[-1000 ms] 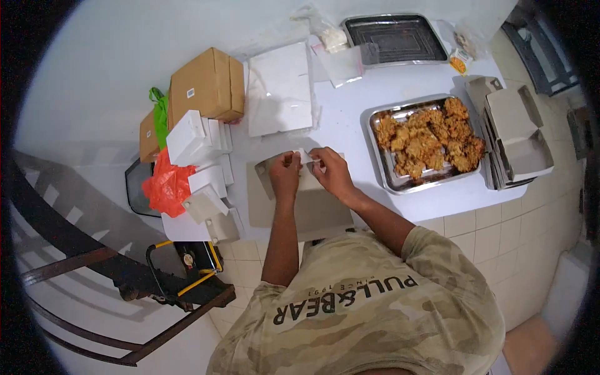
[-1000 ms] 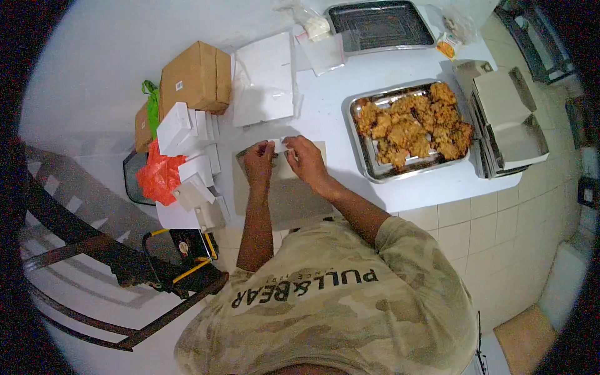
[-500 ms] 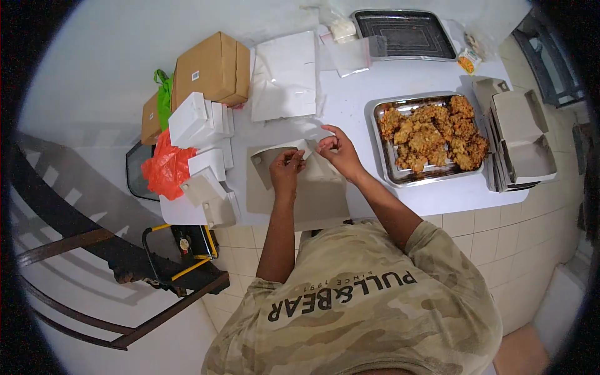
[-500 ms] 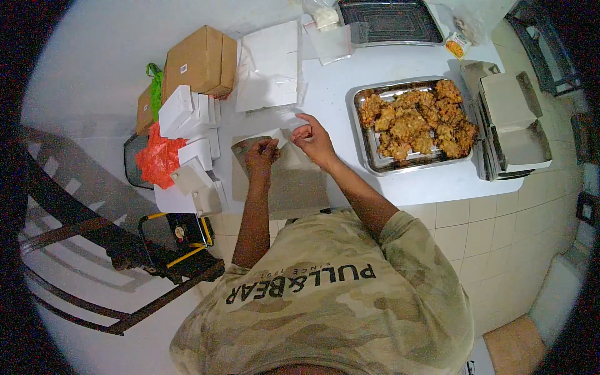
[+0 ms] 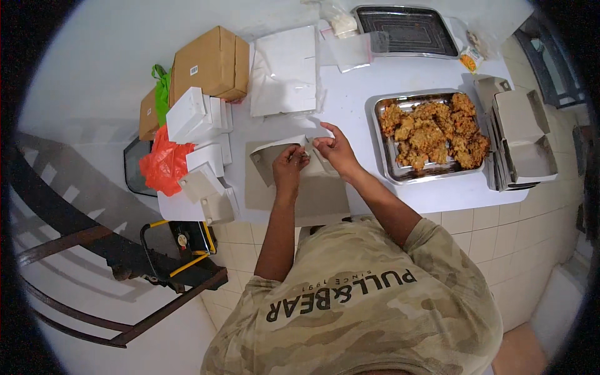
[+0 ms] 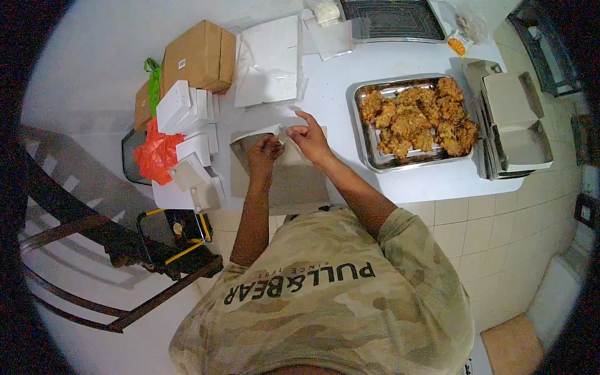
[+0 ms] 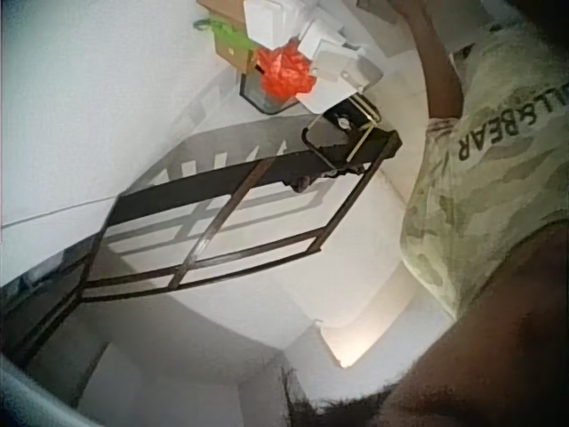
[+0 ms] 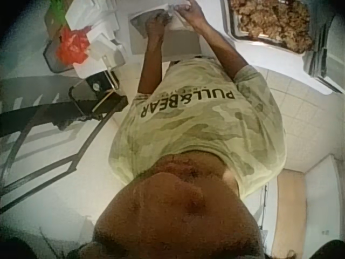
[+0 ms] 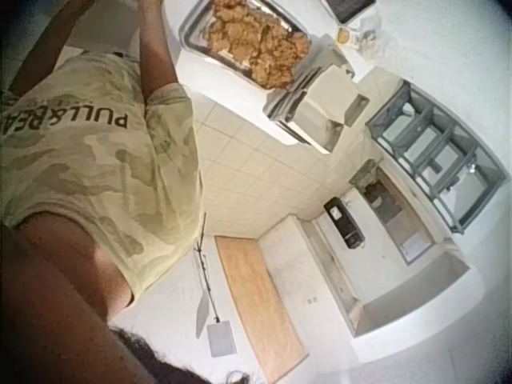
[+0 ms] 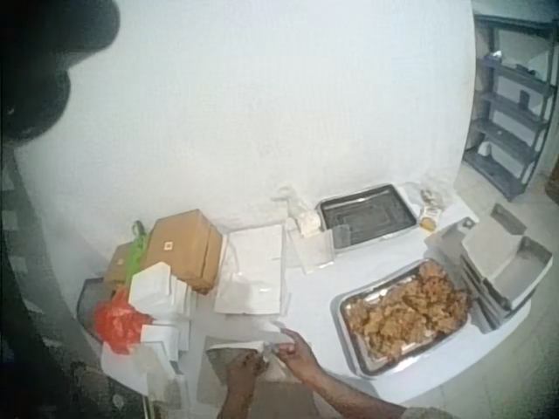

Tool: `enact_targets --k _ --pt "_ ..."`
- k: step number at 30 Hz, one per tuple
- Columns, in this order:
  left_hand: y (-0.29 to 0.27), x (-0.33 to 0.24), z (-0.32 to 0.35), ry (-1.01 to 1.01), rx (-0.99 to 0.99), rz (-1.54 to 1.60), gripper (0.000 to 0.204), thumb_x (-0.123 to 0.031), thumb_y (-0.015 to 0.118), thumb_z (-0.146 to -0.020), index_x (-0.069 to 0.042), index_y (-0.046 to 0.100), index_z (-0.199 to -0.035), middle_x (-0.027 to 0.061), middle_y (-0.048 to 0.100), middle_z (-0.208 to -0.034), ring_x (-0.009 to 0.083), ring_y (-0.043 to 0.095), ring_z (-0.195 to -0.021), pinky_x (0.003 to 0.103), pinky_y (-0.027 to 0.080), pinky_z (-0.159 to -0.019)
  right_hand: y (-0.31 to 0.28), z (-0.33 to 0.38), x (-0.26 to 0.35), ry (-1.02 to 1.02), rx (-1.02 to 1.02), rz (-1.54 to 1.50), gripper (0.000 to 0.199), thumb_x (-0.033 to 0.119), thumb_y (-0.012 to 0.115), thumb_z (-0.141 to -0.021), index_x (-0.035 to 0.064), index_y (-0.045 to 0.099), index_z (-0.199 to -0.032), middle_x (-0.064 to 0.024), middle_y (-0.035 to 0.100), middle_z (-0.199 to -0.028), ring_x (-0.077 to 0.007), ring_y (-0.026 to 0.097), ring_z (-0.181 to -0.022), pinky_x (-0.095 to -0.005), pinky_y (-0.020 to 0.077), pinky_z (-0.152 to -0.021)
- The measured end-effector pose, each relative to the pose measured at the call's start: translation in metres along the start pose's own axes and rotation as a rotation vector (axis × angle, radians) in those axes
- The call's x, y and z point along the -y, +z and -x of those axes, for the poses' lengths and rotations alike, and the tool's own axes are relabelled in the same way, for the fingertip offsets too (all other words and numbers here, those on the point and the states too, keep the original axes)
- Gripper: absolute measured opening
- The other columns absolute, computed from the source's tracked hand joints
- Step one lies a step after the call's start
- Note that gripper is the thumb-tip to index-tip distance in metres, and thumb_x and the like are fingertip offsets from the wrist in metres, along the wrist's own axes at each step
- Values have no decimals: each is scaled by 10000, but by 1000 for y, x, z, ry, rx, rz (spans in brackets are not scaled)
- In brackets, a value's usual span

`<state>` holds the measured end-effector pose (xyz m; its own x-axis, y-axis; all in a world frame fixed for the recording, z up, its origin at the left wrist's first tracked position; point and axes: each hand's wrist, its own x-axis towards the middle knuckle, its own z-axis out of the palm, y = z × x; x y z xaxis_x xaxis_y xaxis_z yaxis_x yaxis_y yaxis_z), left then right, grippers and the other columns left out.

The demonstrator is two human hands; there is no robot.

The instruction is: The person assembles cardboard food boxes by hand on a table, including placing a white liner inside one and stacking the finished boxes.

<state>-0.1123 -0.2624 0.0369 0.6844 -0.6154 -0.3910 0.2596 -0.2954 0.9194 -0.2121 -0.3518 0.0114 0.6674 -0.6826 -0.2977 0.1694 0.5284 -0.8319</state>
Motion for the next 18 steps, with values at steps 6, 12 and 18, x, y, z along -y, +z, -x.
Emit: enact_targets --k 6,12,18 --pt "2 0 3 -7 -14 42 136 -106 564 -821 9 571 -894 36 564 -755 103 556 -640 214 490 -620 7 2 -5 -33 -97 -1 506 51 552 -812 59 310 -1256 -38 577 -844 -58 487 -721 -190 397 -644" --pt "0 7 -3 5 20 42 130 -115 536 -840 2 561 -891 20 543 -740 99 545 -665 215 489 -634 6 -3 -11 -125 -148 23 523 61 558 -812 44 295 -1264 -36 587 -830 -51 491 -715 -188 396 -651" --pt "0 8 -3 20 30 77 161 -136 543 -840 12 558 -903 23 540 -745 95 539 -672 221 490 -649 5 -2 -6 -61 -136 -2 540 68 569 -809 49 290 -1270 -40 591 -834 -53 497 -723 -184 396 -650"
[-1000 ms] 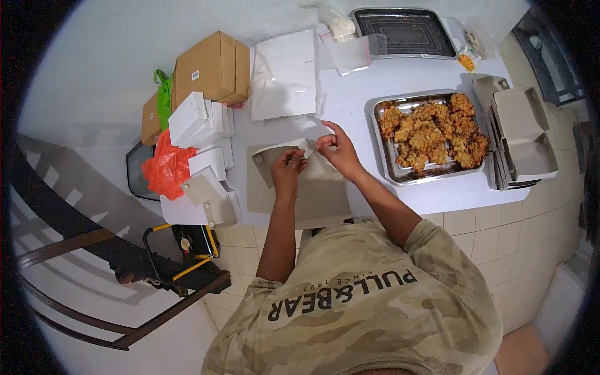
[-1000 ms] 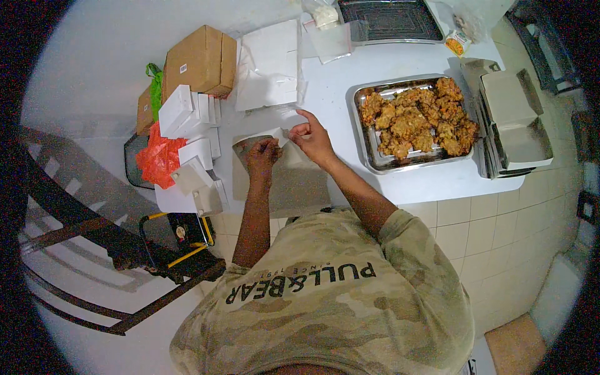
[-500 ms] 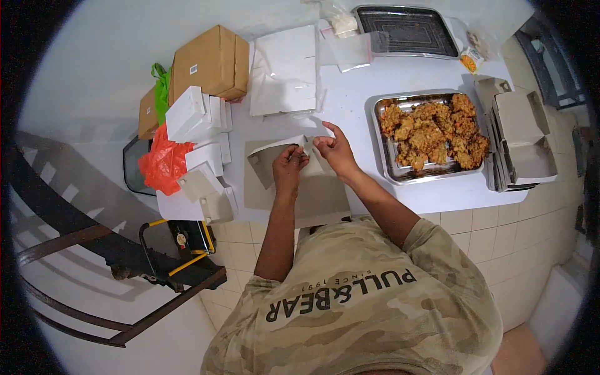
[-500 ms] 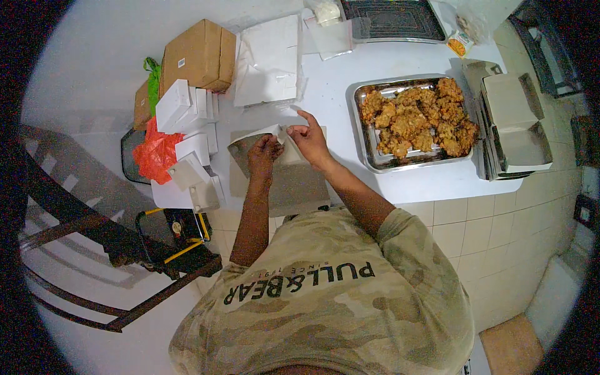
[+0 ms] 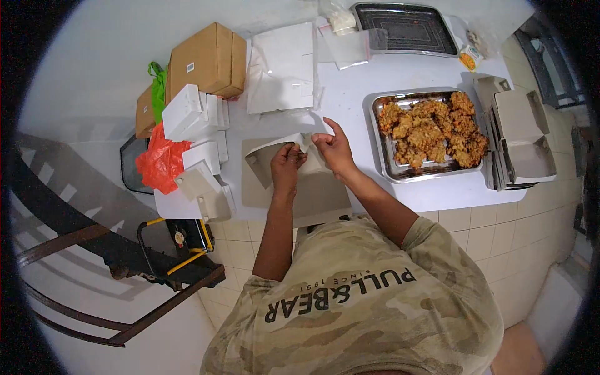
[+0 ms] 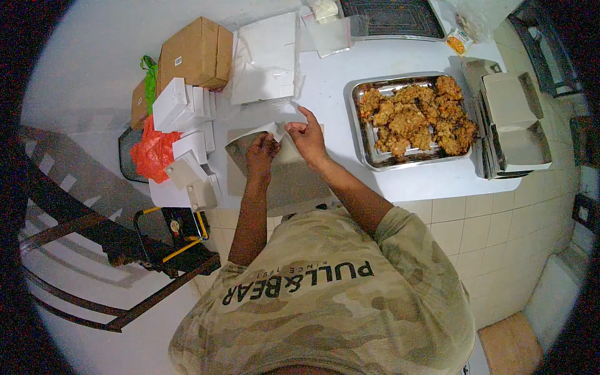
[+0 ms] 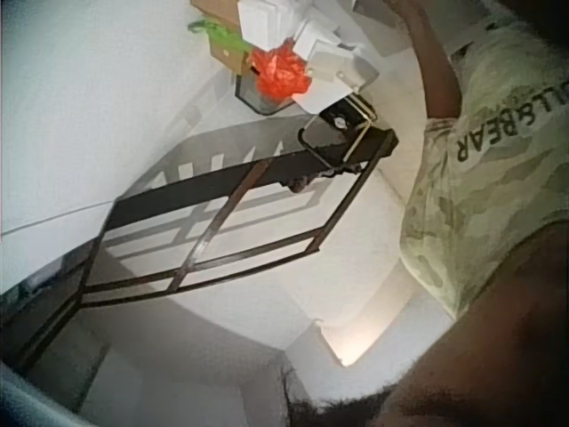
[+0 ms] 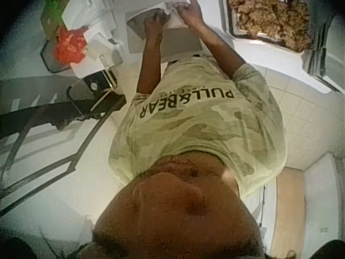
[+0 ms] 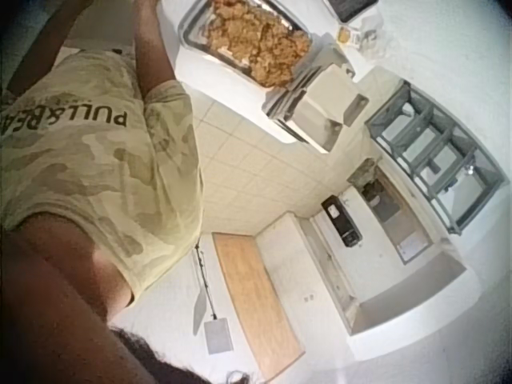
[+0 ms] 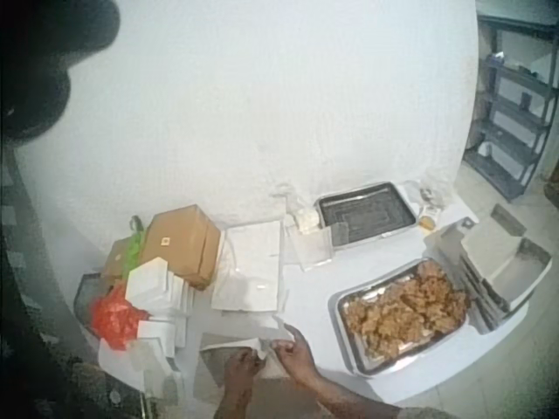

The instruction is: The person assembles cardboard food boxes by hand on a table, including placing a white liner inside one and stacking the finished boxes.

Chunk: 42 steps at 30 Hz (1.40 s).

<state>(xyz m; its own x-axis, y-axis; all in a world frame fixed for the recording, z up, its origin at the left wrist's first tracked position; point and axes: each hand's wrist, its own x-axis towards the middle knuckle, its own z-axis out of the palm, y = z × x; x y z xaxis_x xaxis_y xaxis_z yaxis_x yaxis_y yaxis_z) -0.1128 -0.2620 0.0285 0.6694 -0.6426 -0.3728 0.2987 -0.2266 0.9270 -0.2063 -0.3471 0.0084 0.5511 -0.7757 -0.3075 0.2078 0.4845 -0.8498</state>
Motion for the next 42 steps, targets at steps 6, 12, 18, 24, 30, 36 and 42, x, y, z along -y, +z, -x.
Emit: enact_targets --k 6,12,18,24,30,36,42 --pt "2 -2 2 26 -15 -14 166 -132 537 -843 20 562 -903 31 539 -738 95 535 -674 230 493 -659 3 4 4 59 9 -69 553 79 593 -798 53 301 -1267 -52 593 -857 -62 504 -749 -187 401 -667" --pt "8 -5 6 162 -87 -216 135 -111 545 -830 17 574 -859 39 540 -725 108 540 -652 242 484 -604 4 2 0 37 31 -11 535 60 586 -795 40 313 -1254 -73 598 -873 -81 533 -754 -194 423 -664" --pt "24 -14 6 700 -188 -834 84 -46 527 -790 17 558 -836 109 507 -858 233 539 -811 313 441 -606 6 6 6 79 -10 -83 533 13 565 -784 37 303 -1248 -93 584 -869 -121 567 -742 -219 461 -619" --pt "43 -23 17 744 -10 -844 181 -34 532 -759 10 529 -934 119 472 -976 288 511 -900 371 427 -734 -13 15 28 276 -117 -279 560 29 563 -765 59 281 -1248 -106 553 -916 -157 575 -789 -267 470 -629" --pt "36 5 35 614 185 -980 258 -19 589 -705 -24 545 -960 132 482 -991 282 521 -907 360 445 -748 -47 40 7 553 -111 -13 462 140 581 -771 91 408 -1197 -69 569 -911 -155 527 -800 -335 415 -668" --pt "20 55 37 485 418 -1010 196 -22 571 -710 -28 568 -906 117 533 -877 269 564 -784 329 457 -685 -94 63 -44 -20 104 621 323 101 602 -749 93 549 -1067 -23 585 -762 -166 536 -661 -244 419 -629" --pt "20 66 44 653 406 -985 103 -62 533 -727 -36 560 -823 112 515 -774 290 535 -739 375 447 -616 -98 77 -25 -567 246 1169 373 59 656 -636 94 567 -996 -95 543 -872 -259 536 -828 -343 448 -694"
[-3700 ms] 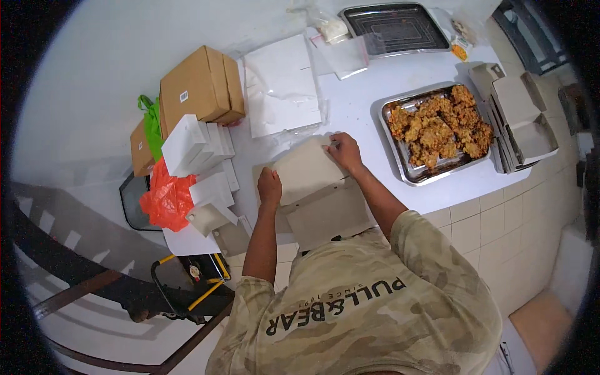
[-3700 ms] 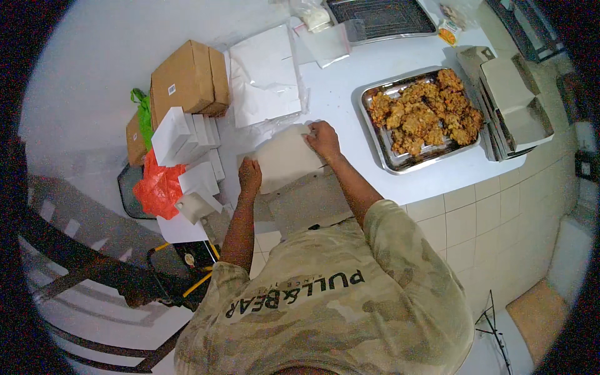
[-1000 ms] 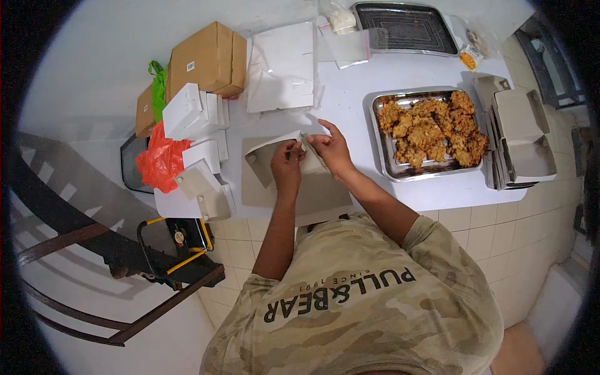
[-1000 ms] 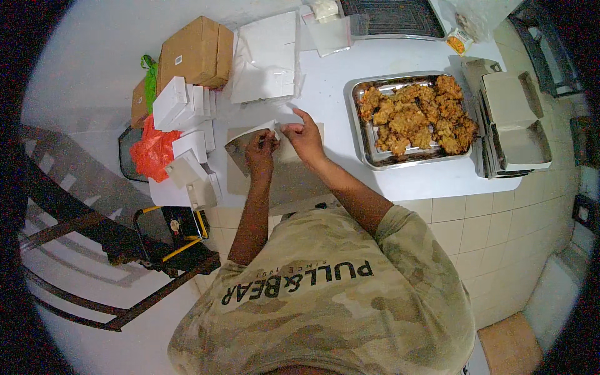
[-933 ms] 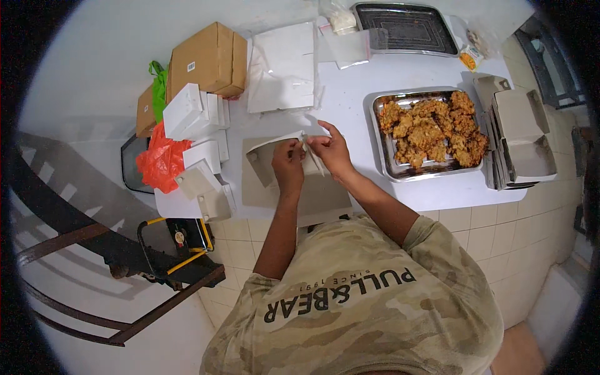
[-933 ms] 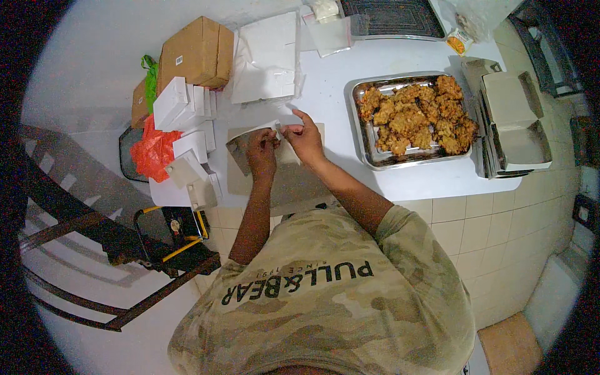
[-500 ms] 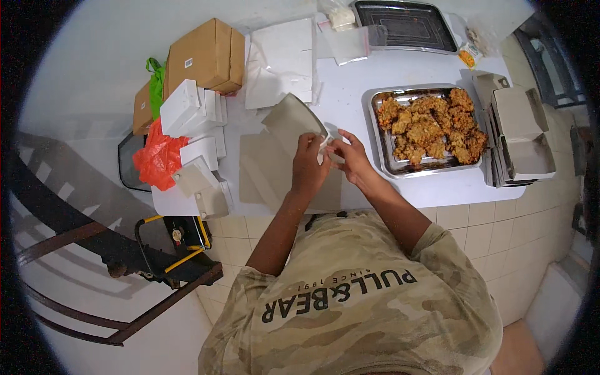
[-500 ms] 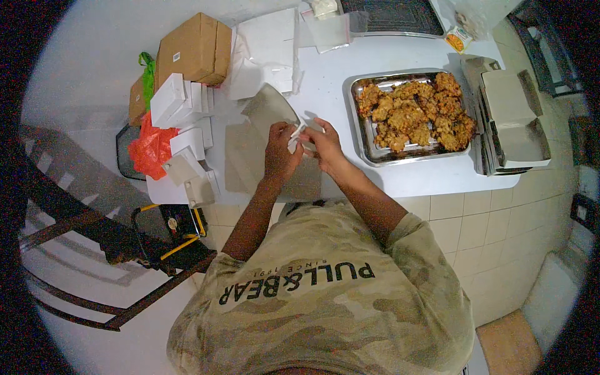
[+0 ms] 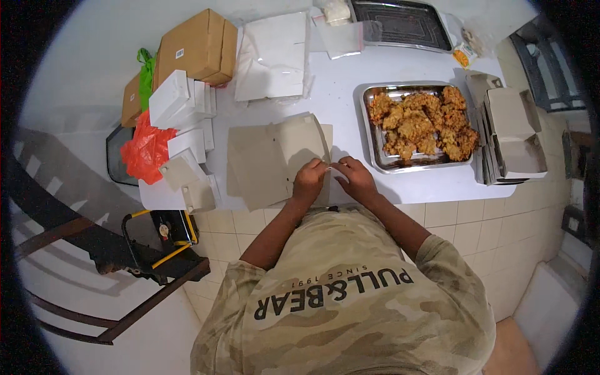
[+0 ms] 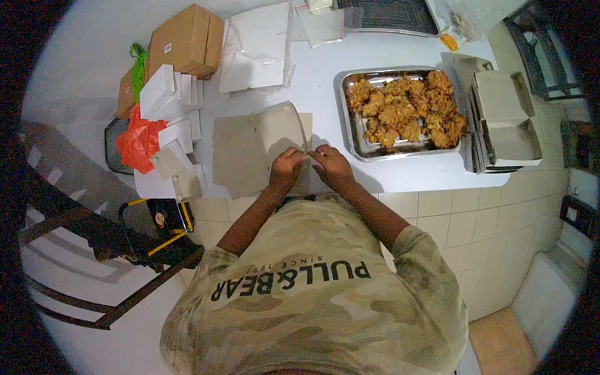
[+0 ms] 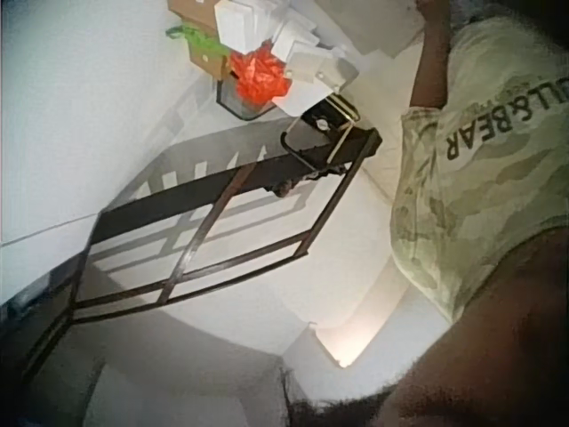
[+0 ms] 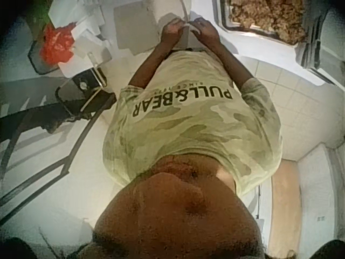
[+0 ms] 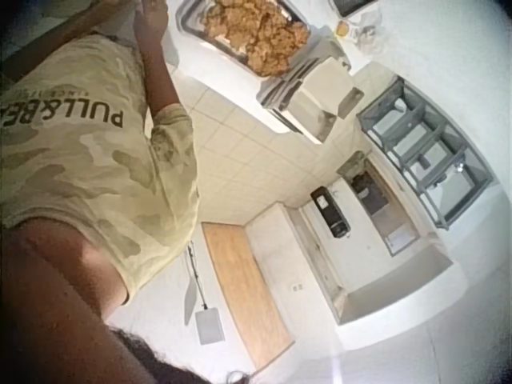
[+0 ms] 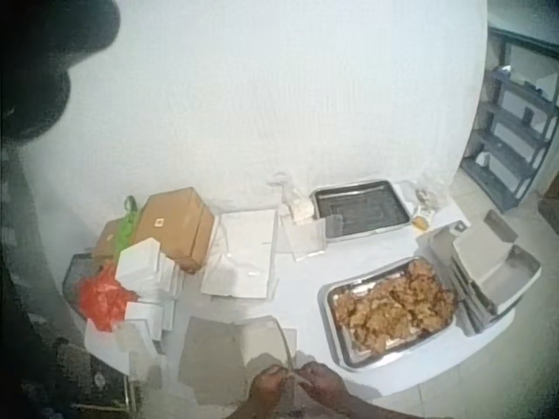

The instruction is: The person assembles cardboard food boxes by hand on a table, including placing a white liner inside one and stacking the finished boxes.

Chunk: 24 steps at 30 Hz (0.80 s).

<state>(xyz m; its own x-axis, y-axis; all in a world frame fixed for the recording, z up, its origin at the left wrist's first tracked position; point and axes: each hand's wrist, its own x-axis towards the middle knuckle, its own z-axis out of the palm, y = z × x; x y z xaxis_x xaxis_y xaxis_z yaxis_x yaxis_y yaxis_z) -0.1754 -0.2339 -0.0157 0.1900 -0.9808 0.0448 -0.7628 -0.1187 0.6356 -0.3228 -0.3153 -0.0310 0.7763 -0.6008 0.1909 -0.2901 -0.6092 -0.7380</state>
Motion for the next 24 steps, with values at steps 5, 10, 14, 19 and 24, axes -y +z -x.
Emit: enact_targets --k 5,10,14,19,24 --pt "1 1 3 184 -198 -140 75 -42 523 -720 -47 565 -782 73 563 -776 254 550 -712 380 448 -618 -2 -9 1 15 61 3 325 46 647 -670 62 558 -981 -82 530 -917 -256 533 -806 -333 445 -687" --pt "8 11 4 -17 -121 -109 142 -52 529 -727 -49 520 -869 117 556 -735 296 548 -718 392 440 -626 4 -6 1 153 37 -161 440 49 657 -676 76 504 -1087 -109 519 -955 -245 544 -793 -312 464 -659" --pt "17 17 -19 -207 -133 183 280 -62 557 -740 -67 445 -997 145 553 -722 335 543 -657 401 424 -576 21 14 -3 491 -49 -427 505 97 660 -720 43 433 -1168 -100 544 -931 -169 559 -744 -278 473 -651" --pt "36 34 -61 -307 -289 327 340 -60 540 -743 -121 425 -1057 162 591 -767 358 574 -723 439 448 -616 58 17 -3 594 194 -626 460 184 654 -755 24 451 -1136 -76 560 -890 -135 531 -763 -269 448 -665" --pt "-6 63 -67 -254 -472 583 243 -162 589 -761 -89 534 -986 120 614 -802 266 604 -738 359 469 -645 78 -18 0 622 110 -160 406 281 690 -708 9 550 -976 -64 589 -778 -135 545 -700 -264 448 -640"
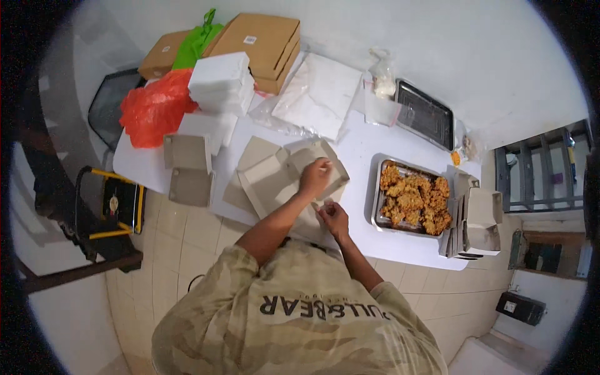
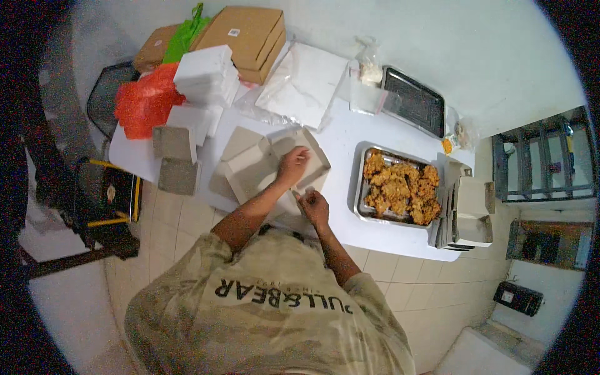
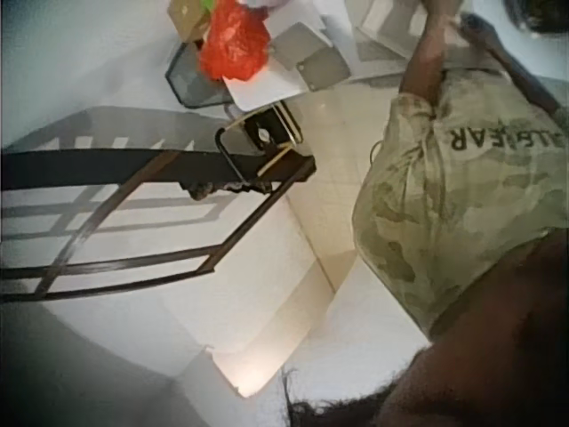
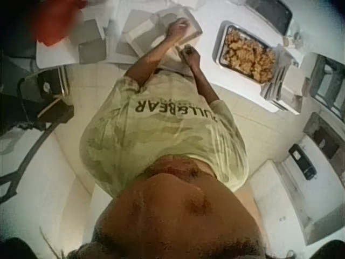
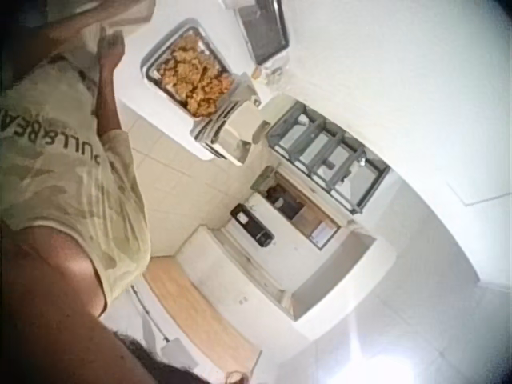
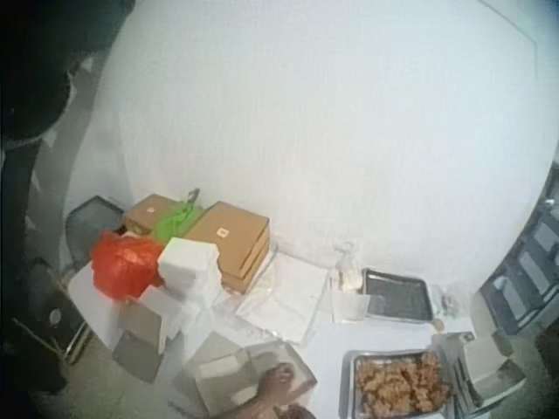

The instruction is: The person assembles cardboard food boxes by hand on a table, including placing a white liner inside one and stacking the finished boxes.

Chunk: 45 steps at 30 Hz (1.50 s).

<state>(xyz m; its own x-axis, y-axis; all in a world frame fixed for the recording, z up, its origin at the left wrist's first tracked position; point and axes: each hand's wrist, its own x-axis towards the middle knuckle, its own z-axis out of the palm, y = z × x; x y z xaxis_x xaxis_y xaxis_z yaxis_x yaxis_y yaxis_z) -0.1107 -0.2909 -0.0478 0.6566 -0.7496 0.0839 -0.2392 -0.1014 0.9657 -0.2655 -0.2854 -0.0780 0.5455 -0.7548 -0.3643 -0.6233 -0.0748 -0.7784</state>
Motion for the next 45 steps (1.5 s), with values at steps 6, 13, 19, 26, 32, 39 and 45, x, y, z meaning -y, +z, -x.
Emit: enact_targets --k 6,13,19,26,32,39,45 --pt "-126 51 -22 -11 -139 -732 373 -150 619 -689 -102 522 -1046 94 556 -984 305 466 -976 440 416 -765 16 11 44 39 -127 54 384 308 683 -691 -5 585 -892 -90 621 -758 -168 581 -689 -277 454 -651" --pt "-137 59 -29 -128 172 -721 404 -149 640 -670 -127 527 -1057 63 530 -1022 287 473 -974 443 418 -742 40 3 42 148 -305 -101 259 172 644 -668 9 624 -868 -85 631 -731 -154 591 -649 -277 464 -607" --pt "-132 82 -17 199 54 -575 275 -80 556 -712 -135 562 -981 77 565 -926 274 515 -869 397 443 -706 51 -5 53 9 -720 112 170 111 605 -649 14 533 -769 -110 579 -661 -205 569 -597 -320 446 -572" --pt "-124 60 -2 195 302 -597 366 -19 455 -753 -147 564 -1077 48 564 -989 262 524 -870 353 458 -725 64 -2 55 12 -998 -63 159 88 618 -647 42 485 -718 -112 557 -625 -258 566 -573 -324 461 -575" --pt "-128 67 -3 367 358 -592 361 -60 542 -711 -116 569 -1067 100 561 -982 275 522 -893 338 448 -755 68 -1 73 275 -895 -390 195 190 609 -743 11 531 -731 -11 525 -600 -88 489 -578 -220 413 -561" --pt "-117 75 -45 -153 431 -308 219 -161 695 -669 -59 618 -847 97 603 -764 225 581 -704 321 459 -662 69 -8 38 9 -707 -432 109 102 604 -786 4 560 -777 15 549 -737 -55 500 -676 -187 404 -614" --pt "-119 70 -62 -321 724 -320 209 -166 707 -672 -36 592 -789 44 597 -705 131 542 -647 278 420 -597 52 -2 40 96 -588 -884 234 21 648 -723 86 425 -746 -17 537 -717 -98 529 -661 -216 433 -605"
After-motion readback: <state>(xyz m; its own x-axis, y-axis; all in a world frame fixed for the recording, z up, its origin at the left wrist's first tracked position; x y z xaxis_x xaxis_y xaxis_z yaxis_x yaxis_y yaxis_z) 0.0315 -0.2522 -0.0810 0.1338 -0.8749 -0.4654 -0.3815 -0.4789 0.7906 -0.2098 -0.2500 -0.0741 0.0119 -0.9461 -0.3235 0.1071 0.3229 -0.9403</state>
